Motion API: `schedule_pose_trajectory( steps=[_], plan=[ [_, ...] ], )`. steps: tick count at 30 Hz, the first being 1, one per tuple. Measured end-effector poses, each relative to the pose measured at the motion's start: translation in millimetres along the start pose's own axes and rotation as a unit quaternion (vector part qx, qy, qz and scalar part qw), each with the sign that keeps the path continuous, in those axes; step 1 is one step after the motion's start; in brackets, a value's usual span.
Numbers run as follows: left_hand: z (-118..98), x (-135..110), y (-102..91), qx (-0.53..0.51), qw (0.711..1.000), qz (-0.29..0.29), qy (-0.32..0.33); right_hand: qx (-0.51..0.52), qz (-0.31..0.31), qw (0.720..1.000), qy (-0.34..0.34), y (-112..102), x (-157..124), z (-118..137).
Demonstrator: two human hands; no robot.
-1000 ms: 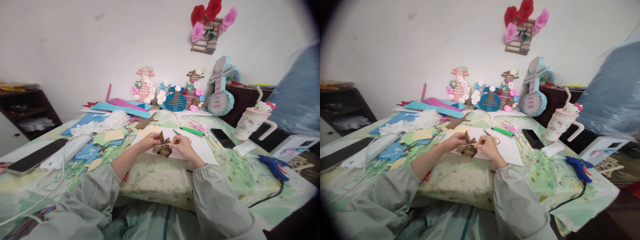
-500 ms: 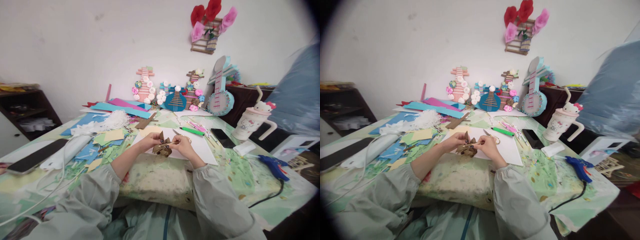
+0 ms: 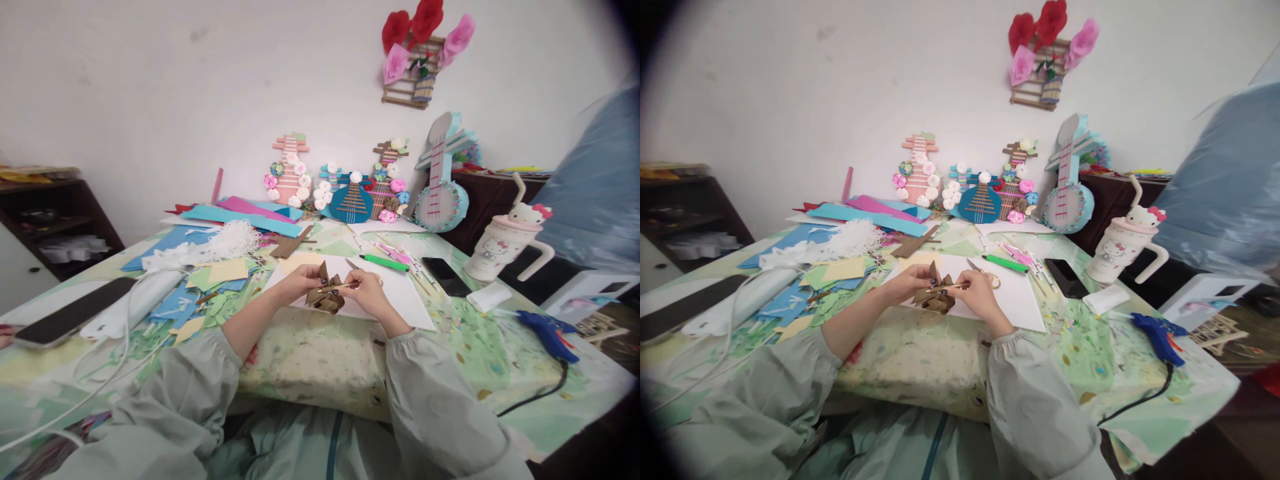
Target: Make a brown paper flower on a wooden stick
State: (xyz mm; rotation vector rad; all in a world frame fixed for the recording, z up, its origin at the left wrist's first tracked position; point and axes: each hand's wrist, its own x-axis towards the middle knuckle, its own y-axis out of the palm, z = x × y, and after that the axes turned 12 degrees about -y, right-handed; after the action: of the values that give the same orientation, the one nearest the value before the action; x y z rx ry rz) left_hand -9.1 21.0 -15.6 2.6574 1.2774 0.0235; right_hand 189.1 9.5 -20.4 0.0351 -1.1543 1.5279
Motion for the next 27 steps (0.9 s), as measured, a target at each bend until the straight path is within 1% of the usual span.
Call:
schedule_pose_trajectory(
  steps=[7,13,27],
  plan=[
    [-0.8,0.0,0.4,-0.01,1.0,-0.003,-0.002,0.002,0.0,1.0,0.002,0.4,-0.4,-1.1],
    [-1.0,-0.5,1.5,-0.017,1.0,0.005,0.002,-0.004,0.0,1.0,0.002,0.1,-0.8,-0.7],
    [-2.7,-1.8,3.3,-0.014,1.0,-0.005,-0.008,0.005,0.0,1.0,0.0,0.0,0.0,-0.6]
  ],
)
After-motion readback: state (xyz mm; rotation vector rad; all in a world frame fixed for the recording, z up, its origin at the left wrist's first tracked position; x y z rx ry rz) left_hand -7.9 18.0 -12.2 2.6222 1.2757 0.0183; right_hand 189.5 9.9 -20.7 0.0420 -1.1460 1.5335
